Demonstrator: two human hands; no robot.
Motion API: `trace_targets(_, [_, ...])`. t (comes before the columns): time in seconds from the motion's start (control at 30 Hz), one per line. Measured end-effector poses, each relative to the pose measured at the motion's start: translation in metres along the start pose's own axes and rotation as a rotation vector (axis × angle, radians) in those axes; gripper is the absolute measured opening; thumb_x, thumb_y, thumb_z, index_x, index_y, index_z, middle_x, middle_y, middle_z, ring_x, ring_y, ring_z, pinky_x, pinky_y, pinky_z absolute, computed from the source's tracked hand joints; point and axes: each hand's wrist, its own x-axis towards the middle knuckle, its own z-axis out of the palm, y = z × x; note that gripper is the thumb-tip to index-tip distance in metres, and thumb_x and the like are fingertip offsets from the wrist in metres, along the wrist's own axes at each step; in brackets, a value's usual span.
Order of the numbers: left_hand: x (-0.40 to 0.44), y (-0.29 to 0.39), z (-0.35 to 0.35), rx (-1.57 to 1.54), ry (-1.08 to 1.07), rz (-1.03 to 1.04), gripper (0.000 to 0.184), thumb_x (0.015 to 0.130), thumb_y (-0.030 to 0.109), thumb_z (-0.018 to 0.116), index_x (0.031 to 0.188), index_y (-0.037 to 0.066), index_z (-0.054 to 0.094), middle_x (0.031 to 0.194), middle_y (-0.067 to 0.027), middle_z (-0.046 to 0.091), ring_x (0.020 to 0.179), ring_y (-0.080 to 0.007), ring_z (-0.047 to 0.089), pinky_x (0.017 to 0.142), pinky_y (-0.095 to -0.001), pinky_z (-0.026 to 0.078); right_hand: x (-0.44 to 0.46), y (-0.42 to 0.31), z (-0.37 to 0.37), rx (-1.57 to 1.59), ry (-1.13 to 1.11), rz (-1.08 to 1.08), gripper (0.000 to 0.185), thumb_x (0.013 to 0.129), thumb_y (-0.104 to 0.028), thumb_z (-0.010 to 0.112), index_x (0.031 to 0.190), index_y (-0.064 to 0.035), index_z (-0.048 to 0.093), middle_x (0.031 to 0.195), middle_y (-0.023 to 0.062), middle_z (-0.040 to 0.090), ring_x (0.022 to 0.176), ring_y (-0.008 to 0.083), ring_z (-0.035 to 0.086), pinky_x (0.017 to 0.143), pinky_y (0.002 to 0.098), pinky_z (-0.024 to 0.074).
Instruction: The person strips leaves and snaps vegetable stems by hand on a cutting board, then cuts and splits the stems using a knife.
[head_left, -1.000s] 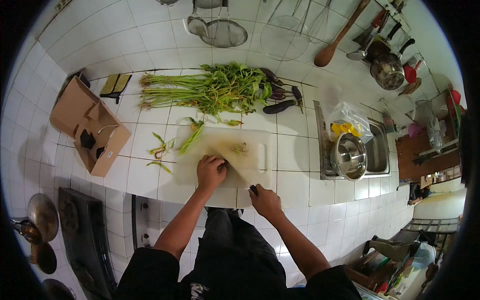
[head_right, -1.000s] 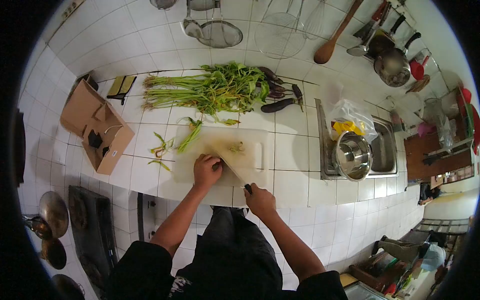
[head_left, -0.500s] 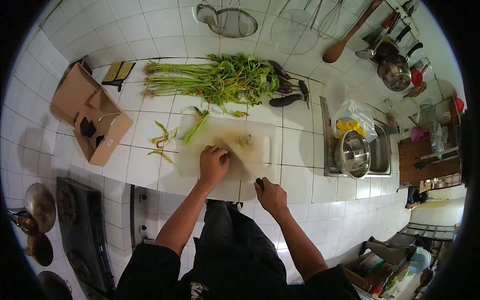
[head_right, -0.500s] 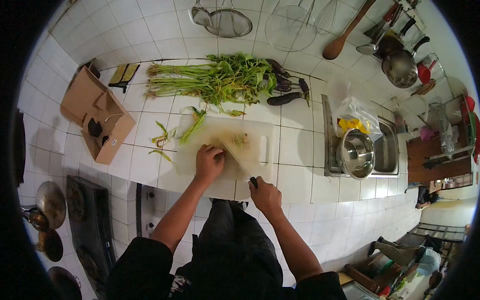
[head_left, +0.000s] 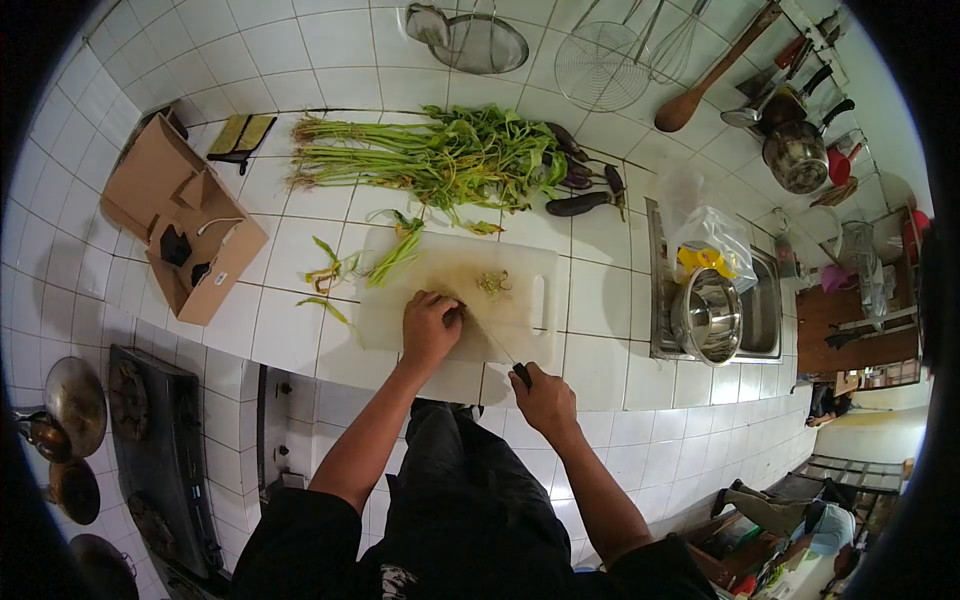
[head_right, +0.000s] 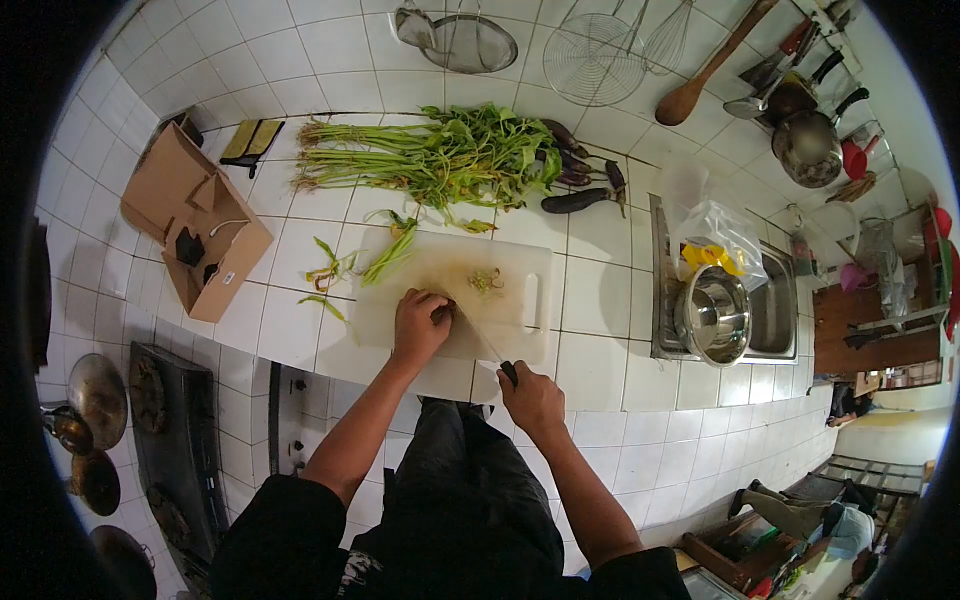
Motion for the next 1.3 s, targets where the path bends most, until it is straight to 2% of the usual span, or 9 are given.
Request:
trace_targets(0.43, [0.0,0.004,-0.003,0.012,-0.024,-0.047,0.016,0.068,0.006,0.072,0.085,0.004,0.071,0.088,-0.0109,0.068,0.088,-0.0338,0.06,0.082,-0.0454,0.049,-0.003,-0.001,0.002,0.022,0.001,0.024,0.036,0.097,-0.042,0.055,0.097,-0.0068,0.06,0.076,0.0233,0.068,0.075,0.0454,0.067,0.068,0.0558,0.0522])
trace_targets(0.7, [0.0,0.002,-0.001,0.02,-0.034,-0.039,0.019,0.069,0.007,0.071,0.087,0.005,0.069,0.088,-0.0111,0.068,0.09,-0.0344,0.06,0.083,-0.0459,0.048,0.004,-0.007,0.008,0.061,-0.039,0.023,0.037,0.097,-0.041,0.053,0.098,-0.0047,0.06,0.081,0.0253,0.068,0.08,0.0462,0.067,0.073,0.0564,0.0519])
trace_targets(0.8, [0.0,-0.002,-0.001,0.058,-0.058,-0.004,0.016,0.068,0.008,0.071,0.084,0.007,0.07,0.087,-0.0086,0.068,0.089,-0.0323,0.06,0.078,-0.0454,0.048,0.013,-0.013,0.01,0.065,-0.024,0.006,0.035,0.097,-0.04,0.056,0.098,-0.005,0.06,0.081,0.0242,0.068,0.08,0.0471,0.066,0.072,0.056,0.0518])
trace_targets(1.03, [0.001,0.005,-0.003,0.06,-0.009,-0.005,0.014,0.069,0.008,0.071,0.082,0.007,0.07,0.085,-0.0084,0.068,0.089,-0.0321,0.061,0.077,-0.0449,0.048,0.002,0.002,0.004,-0.015,-0.081,0.048,0.036,0.097,-0.041,0.054,0.1,-0.0053,0.059,0.082,0.0243,0.069,0.081,0.045,0.068,0.073,0.056,0.0525])
trace_targets(1.3, [0.005,-0.006,-0.007,0.015,-0.078,-0.029,0.016,0.068,0.009,0.074,0.084,0.006,0.074,0.086,-0.0102,0.07,0.085,-0.0321,0.063,0.079,-0.0429,0.052,0.001,0.004,0.009,0.059,-0.001,0.016,0.039,0.097,-0.044,0.054,0.1,-0.0059,0.06,0.08,0.0242,0.068,0.078,0.0458,0.067,0.071,0.0567,0.0523])
